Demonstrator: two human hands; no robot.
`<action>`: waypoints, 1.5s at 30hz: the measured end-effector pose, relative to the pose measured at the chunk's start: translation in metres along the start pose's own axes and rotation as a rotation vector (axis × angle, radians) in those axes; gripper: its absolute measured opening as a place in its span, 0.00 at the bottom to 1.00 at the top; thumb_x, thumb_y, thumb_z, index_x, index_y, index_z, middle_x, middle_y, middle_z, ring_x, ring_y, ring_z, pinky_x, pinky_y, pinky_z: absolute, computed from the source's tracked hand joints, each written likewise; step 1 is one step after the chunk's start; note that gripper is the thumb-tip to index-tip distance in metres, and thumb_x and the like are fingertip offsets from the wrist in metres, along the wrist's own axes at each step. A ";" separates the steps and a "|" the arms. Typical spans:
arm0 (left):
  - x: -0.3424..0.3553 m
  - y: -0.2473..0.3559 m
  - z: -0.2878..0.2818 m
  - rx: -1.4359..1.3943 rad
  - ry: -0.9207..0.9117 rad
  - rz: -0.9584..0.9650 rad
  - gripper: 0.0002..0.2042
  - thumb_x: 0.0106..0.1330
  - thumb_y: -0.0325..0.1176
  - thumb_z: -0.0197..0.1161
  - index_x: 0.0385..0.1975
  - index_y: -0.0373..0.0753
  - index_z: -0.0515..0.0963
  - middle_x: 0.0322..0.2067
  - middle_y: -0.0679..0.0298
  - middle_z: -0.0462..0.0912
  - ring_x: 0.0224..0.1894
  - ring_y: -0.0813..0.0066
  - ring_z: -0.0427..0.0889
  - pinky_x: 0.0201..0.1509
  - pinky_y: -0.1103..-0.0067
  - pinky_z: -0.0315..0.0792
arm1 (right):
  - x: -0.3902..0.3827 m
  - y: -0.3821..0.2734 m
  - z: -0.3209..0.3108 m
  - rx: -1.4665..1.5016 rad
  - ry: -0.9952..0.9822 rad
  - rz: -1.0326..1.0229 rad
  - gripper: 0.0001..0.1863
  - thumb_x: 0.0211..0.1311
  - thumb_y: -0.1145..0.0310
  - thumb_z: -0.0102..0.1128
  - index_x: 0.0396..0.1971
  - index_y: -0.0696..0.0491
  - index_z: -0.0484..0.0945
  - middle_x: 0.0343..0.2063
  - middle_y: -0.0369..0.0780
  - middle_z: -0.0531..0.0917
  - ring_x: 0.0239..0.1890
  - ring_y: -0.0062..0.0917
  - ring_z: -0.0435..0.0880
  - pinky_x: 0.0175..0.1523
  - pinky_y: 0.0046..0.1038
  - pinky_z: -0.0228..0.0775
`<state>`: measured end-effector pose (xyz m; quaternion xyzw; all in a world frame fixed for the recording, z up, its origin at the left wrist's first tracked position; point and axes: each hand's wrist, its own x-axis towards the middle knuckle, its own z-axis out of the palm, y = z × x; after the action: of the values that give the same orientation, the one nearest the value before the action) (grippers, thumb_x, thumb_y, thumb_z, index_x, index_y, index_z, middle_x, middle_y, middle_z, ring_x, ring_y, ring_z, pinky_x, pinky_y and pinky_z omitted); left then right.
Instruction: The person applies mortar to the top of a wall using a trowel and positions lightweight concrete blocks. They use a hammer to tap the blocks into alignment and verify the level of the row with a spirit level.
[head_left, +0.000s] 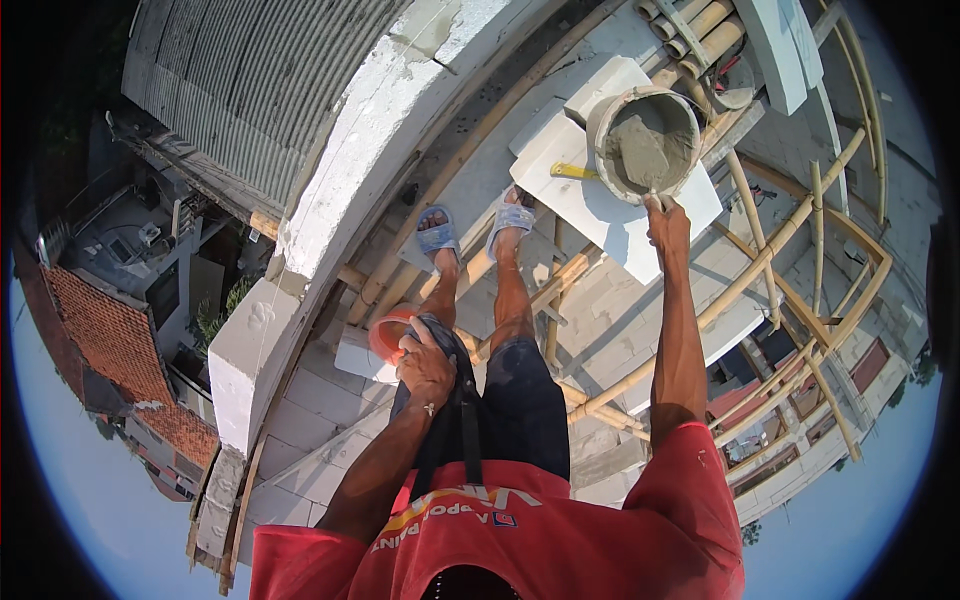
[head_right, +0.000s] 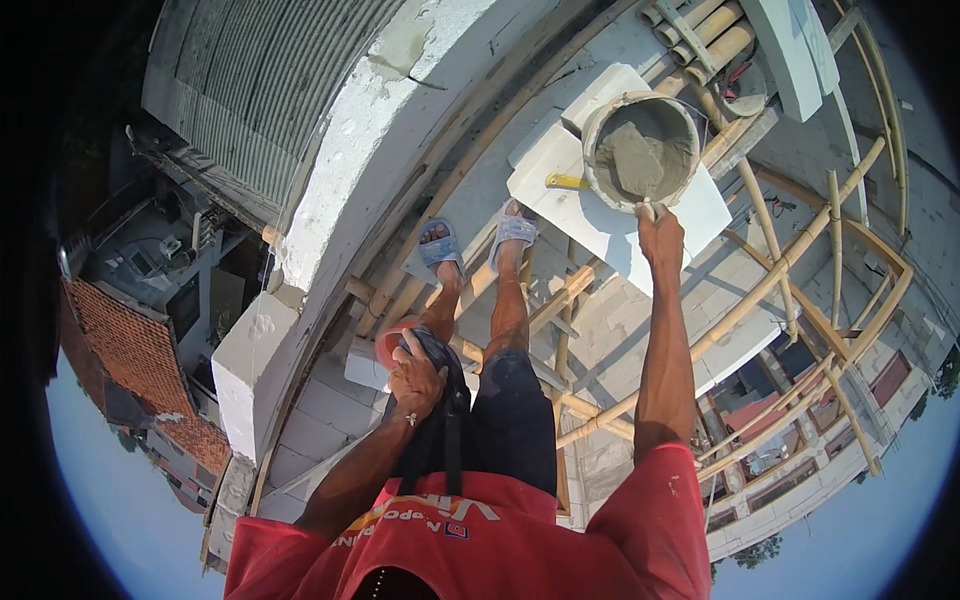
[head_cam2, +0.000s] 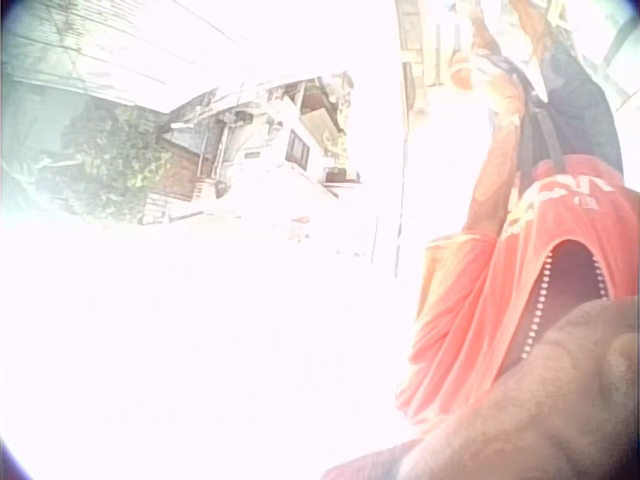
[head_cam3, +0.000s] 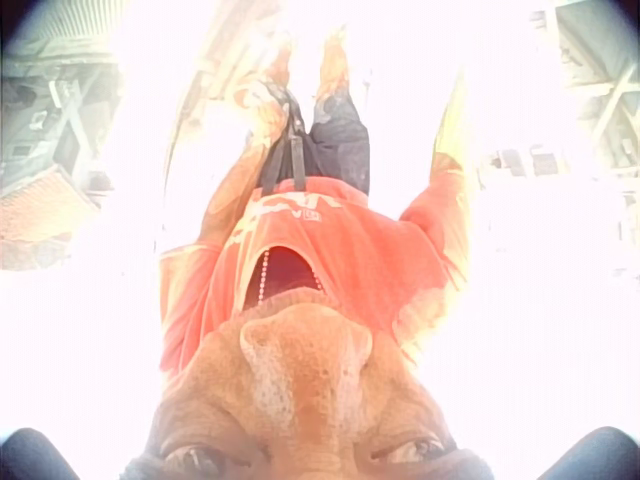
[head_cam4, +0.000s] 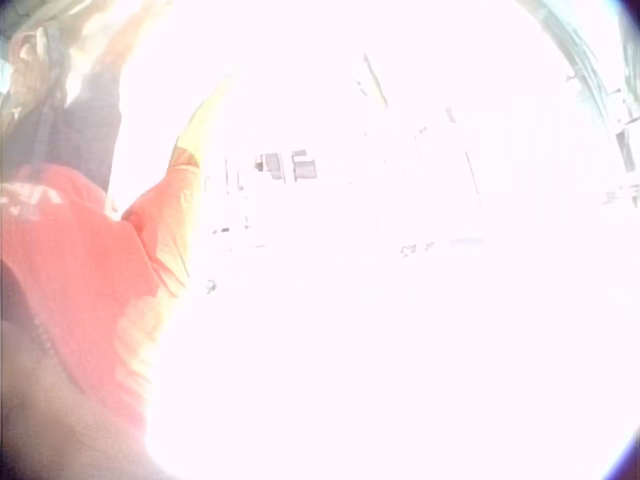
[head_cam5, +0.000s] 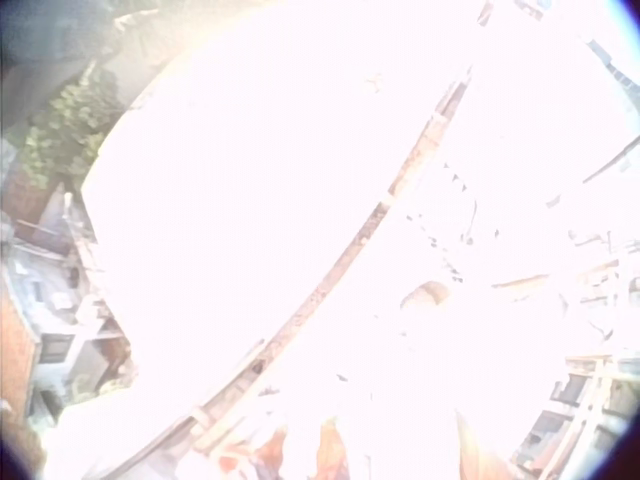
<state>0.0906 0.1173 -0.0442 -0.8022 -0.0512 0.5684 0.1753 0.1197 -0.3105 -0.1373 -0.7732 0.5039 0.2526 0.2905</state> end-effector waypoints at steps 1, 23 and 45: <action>0.002 -0.001 0.002 -0.003 0.001 0.007 0.57 0.57 0.55 0.73 0.76 0.36 0.39 0.52 0.49 0.70 0.48 0.50 0.84 0.50 0.64 0.80 | -0.013 0.010 -0.001 0.132 -0.008 0.080 0.25 0.66 0.48 0.57 0.41 0.59 0.82 0.29 0.47 0.86 0.26 0.33 0.85 0.34 0.35 0.77; 0.012 -0.029 0.025 -0.096 0.051 -0.033 0.37 0.71 0.40 0.54 0.77 0.42 0.46 0.60 0.40 0.68 0.47 0.30 0.81 0.45 0.45 0.78 | -0.220 -0.110 0.070 0.297 -0.418 -0.605 0.25 0.69 0.61 0.59 0.57 0.64 0.75 0.40 0.46 0.81 0.43 0.33 0.80 0.51 0.33 0.70; 0.012 -0.063 0.025 -0.352 0.078 0.050 0.38 0.68 0.41 0.57 0.75 0.38 0.49 0.57 0.40 0.71 0.44 0.31 0.83 0.42 0.48 0.80 | -0.285 -0.234 0.146 -0.176 0.215 -0.960 0.22 0.63 0.67 0.63 0.58 0.53 0.78 0.39 0.49 0.75 0.41 0.46 0.79 0.43 0.43 0.73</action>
<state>0.0789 0.1852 -0.0412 -0.8430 -0.1232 0.5232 0.0202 0.2182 0.0478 0.0000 -0.9611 0.0949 0.0508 0.2542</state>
